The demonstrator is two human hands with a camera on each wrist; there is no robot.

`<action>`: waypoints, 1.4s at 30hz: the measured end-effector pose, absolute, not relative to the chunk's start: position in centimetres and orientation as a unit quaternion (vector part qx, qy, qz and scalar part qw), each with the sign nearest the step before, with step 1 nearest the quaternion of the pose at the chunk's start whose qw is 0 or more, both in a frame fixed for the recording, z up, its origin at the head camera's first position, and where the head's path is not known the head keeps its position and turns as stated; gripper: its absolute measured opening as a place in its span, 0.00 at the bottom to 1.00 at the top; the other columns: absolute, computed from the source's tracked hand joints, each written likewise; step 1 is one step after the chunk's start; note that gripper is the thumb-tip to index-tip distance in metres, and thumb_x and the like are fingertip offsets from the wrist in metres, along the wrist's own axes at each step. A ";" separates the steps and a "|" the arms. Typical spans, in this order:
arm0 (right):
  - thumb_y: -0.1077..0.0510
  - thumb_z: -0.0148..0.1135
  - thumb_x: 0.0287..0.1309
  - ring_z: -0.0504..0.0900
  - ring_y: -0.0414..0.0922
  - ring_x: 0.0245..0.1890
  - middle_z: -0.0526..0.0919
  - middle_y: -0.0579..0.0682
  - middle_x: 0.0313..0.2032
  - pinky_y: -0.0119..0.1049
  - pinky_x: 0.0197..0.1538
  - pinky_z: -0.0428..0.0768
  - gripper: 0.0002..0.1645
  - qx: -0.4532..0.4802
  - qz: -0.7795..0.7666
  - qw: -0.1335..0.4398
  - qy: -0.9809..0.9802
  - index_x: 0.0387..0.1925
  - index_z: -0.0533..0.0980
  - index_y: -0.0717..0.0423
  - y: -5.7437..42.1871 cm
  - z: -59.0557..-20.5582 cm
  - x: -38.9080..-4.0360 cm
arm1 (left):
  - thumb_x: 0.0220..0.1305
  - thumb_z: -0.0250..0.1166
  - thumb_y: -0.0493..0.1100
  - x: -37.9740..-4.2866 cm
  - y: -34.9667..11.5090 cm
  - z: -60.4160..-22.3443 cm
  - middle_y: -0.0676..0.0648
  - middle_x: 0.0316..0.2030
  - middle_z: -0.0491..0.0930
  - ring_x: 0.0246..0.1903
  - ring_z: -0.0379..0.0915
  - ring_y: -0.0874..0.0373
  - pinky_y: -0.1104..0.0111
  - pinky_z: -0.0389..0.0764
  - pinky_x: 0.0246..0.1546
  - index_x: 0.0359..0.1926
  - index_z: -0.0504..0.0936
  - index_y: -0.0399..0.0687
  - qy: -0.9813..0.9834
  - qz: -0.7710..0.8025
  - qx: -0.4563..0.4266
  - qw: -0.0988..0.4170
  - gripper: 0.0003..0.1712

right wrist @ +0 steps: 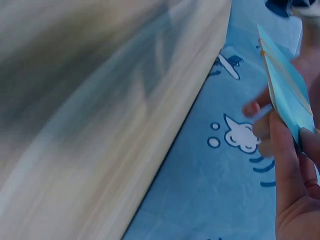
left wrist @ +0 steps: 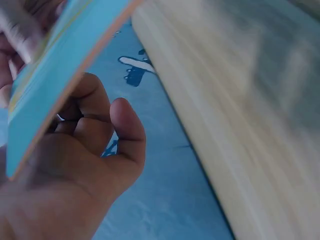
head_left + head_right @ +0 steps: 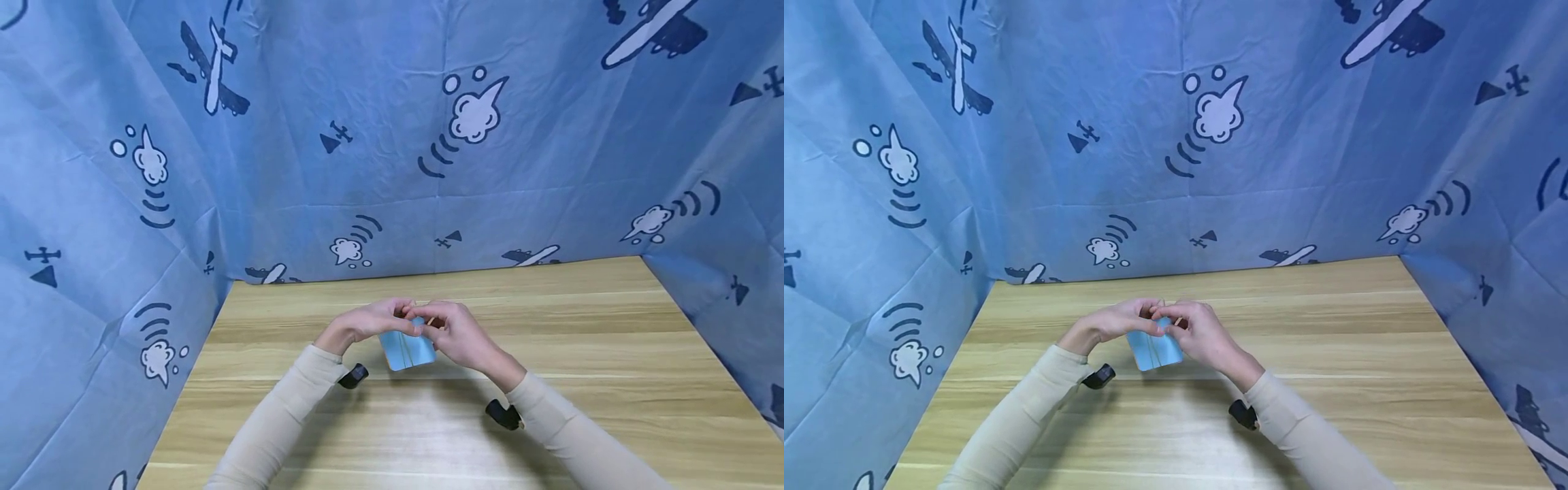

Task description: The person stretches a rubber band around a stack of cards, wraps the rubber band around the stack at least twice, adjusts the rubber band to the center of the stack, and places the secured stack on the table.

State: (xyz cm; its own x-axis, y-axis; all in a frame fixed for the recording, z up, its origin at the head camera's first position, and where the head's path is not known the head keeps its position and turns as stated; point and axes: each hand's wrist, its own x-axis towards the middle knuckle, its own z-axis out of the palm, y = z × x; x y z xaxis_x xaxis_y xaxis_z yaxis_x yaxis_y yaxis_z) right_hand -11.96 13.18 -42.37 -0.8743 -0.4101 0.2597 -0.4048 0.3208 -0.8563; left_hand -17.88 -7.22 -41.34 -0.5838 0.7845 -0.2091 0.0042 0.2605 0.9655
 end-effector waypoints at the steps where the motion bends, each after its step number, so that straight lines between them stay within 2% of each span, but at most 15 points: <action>1: 0.73 0.64 0.61 0.80 0.45 0.28 0.85 0.53 0.42 0.37 0.23 0.82 0.16 -0.253 -0.525 0.004 0.813 0.48 0.85 0.57 13.1 -42.4 -11.9 | 0.64 0.64 0.39 -18.0 -7.3 -41.2 0.51 0.30 0.63 0.35 0.62 0.59 0.69 0.63 0.38 0.33 0.64 0.46 0.709 0.541 0.284 0.353 0.14; 3: 0.71 0.64 0.62 0.80 0.45 0.27 0.85 0.51 0.42 0.37 0.23 0.82 0.16 -0.250 -0.523 0.006 0.815 0.48 0.85 0.56 13.1 -42.3 -11.9 | 0.63 0.64 0.38 -18.1 -7.5 -40.7 0.51 0.29 0.57 0.34 0.58 0.58 0.68 0.59 0.37 0.30 0.59 0.46 0.712 0.541 0.291 0.339 0.19; 5: 0.71 0.64 0.63 0.80 0.46 0.27 0.85 0.51 0.42 0.38 0.24 0.82 0.16 -0.234 -0.532 0.013 0.814 0.49 0.84 0.54 13.2 -42.1 -11.9 | 0.63 0.64 0.36 -18.2 -7.9 -40.2 0.50 0.29 0.57 0.33 0.57 0.57 0.68 0.59 0.36 0.31 0.58 0.44 0.710 0.552 0.294 0.325 0.18; 10: 0.71 0.63 0.63 0.83 0.49 0.29 0.83 0.56 0.40 0.40 0.27 0.85 0.16 -0.185 -0.575 0.018 0.797 0.50 0.83 0.56 13.7 -40.9 -12.4 | 0.60 0.64 0.30 -17.7 -9.5 -39.2 0.47 0.33 0.65 0.32 0.61 0.57 0.71 0.65 0.33 0.39 0.64 0.37 0.708 0.604 0.281 0.233 0.15; 13: 0.73 0.62 0.62 0.84 0.51 0.29 0.80 0.60 0.38 0.43 0.28 0.86 0.17 -0.165 -0.605 0.011 0.779 0.52 0.81 0.60 14.2 -40.3 -12.7 | 0.58 0.66 0.28 -17.1 -10.2 -39.5 0.43 0.38 0.70 0.35 0.67 0.54 0.71 0.71 0.35 0.48 0.67 0.33 0.709 0.628 0.279 0.159 0.20; 16: 0.73 0.61 0.63 0.84 0.52 0.30 0.78 0.62 0.37 0.47 0.29 0.86 0.18 -0.154 -0.630 0.008 0.761 0.54 0.80 0.64 14.7 -39.8 -13.0 | 0.56 0.69 0.29 -16.2 -10.4 -40.2 0.39 0.47 0.72 0.42 0.72 0.46 0.67 0.73 0.42 0.58 0.68 0.34 0.722 0.617 0.297 0.095 0.30; 18: 0.73 0.61 0.63 0.85 0.52 0.31 0.77 0.63 0.38 0.49 0.31 0.86 0.18 -0.149 -0.641 0.008 0.753 0.54 0.79 0.65 15.1 -39.5 -13.1 | 0.55 0.72 0.32 -15.5 -10.3 -40.7 0.41 0.55 0.71 0.48 0.71 0.42 0.61 0.73 0.46 0.64 0.67 0.40 0.747 0.581 0.319 0.051 0.37; 22: 0.73 0.61 0.63 0.86 0.51 0.33 0.76 0.64 0.39 0.51 0.32 0.86 0.19 -0.144 -0.652 0.009 0.744 0.55 0.78 0.65 15.6 -39.2 -13.3 | 0.50 0.79 0.40 -14.6 -9.8 -41.5 0.49 0.71 0.60 0.63 0.64 0.48 0.55 0.70 0.57 0.73 0.62 0.49 0.804 0.474 0.356 -0.045 0.51; 24: 0.73 0.61 0.63 0.86 0.50 0.33 0.76 0.64 0.39 0.51 0.32 0.86 0.19 -0.143 -0.653 0.010 0.744 0.55 0.78 0.65 15.7 -39.0 -13.3 | 0.48 0.80 0.40 -14.4 -9.6 -41.6 0.49 0.74 0.57 0.68 0.59 0.51 0.53 0.67 0.63 0.74 0.62 0.48 0.820 0.424 0.372 -0.093 0.54; 27: 0.73 0.61 0.63 0.86 0.50 0.33 0.75 0.64 0.39 0.51 0.32 0.86 0.19 -0.144 -0.649 0.013 0.747 0.55 0.78 0.66 15.9 -39.0 -13.4 | 0.47 0.81 0.42 -14.2 -9.4 -41.5 0.49 0.74 0.59 0.71 0.55 0.54 0.54 0.61 0.69 0.73 0.63 0.46 0.834 0.364 0.390 -0.144 0.54; 30: 0.73 0.61 0.64 0.86 0.51 0.34 0.76 0.64 0.39 0.51 0.32 0.86 0.18 -0.144 -0.645 0.017 0.751 0.55 0.78 0.65 15.9 -39.0 -13.4 | 0.47 0.81 0.44 -14.1 -9.3 -41.4 0.48 0.72 0.63 0.71 0.56 0.53 0.52 0.60 0.69 0.72 0.64 0.47 0.836 0.330 0.406 -0.166 0.52; 38: 0.72 0.60 0.64 0.87 0.53 0.36 0.76 0.64 0.39 0.53 0.34 0.86 0.18 -0.148 -0.641 0.031 0.753 0.55 0.78 0.65 15.9 -39.1 -13.3 | 0.48 0.79 0.45 -14.3 -8.9 -41.6 0.47 0.69 0.67 0.70 0.57 0.52 0.52 0.60 0.68 0.71 0.63 0.50 0.827 0.321 0.430 -0.167 0.51; 42: 0.72 0.61 0.64 0.86 0.52 0.35 0.76 0.64 0.40 0.49 0.33 0.86 0.18 -0.147 -0.646 0.036 0.748 0.55 0.78 0.65 15.8 -39.1 -13.3 | 0.47 0.80 0.45 -14.2 -8.6 -41.4 0.50 0.69 0.67 0.69 0.57 0.52 0.52 0.60 0.68 0.71 0.63 0.50 0.825 0.327 0.432 -0.161 0.51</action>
